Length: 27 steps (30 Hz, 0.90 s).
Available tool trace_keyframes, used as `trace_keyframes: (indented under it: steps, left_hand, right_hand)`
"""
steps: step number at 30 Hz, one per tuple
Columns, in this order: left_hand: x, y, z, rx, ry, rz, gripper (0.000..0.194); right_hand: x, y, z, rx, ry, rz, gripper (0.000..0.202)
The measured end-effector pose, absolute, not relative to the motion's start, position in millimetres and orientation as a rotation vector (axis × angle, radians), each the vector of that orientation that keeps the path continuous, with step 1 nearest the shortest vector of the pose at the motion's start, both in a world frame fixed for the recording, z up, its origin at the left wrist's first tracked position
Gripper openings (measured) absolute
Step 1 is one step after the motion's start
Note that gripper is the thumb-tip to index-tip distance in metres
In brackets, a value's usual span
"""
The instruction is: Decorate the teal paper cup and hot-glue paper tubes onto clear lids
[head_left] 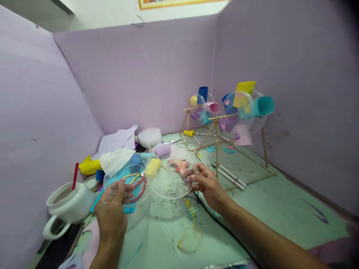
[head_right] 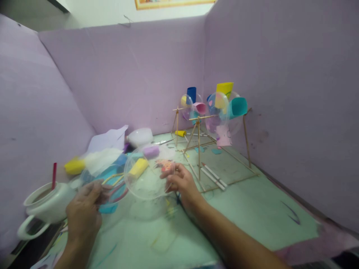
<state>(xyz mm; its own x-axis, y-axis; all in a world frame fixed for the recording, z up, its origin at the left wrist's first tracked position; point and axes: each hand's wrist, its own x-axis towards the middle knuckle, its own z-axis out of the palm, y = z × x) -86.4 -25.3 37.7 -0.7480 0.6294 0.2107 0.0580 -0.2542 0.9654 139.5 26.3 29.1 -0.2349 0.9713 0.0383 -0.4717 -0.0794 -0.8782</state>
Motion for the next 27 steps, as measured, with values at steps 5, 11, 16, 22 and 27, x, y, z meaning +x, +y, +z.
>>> trace_keyframes:
  steps: [5, 11, 16, 22, 27]
  left_hand:
    - [-85, -26, 39, 0.822, 1.639, 2.055, 0.03]
    - [-84, -24, 37, 0.777, 1.628, 2.035, 0.035]
    - [-79, -23, 36, 0.719, 1.566, 1.932, 0.041]
    - [-70, -21, 36, 0.595, 1.428, 1.9, 0.027]
    - [-71, -20, 37, 0.528, 1.3, 1.9, 0.02]
  right_hand:
    - [139, 26, 29, -0.72, -0.994, 1.607, 0.025]
    - [138, 25, 26, -0.708, -1.042, 1.62, 0.021]
    - [135, 25, 20, -0.693, -1.099, 1.659, 0.021]
    - [130, 23, 13, -0.639, -1.153, 1.755, 0.025]
    - [128, 24, 10, -0.649, -1.165, 1.752, 0.027]
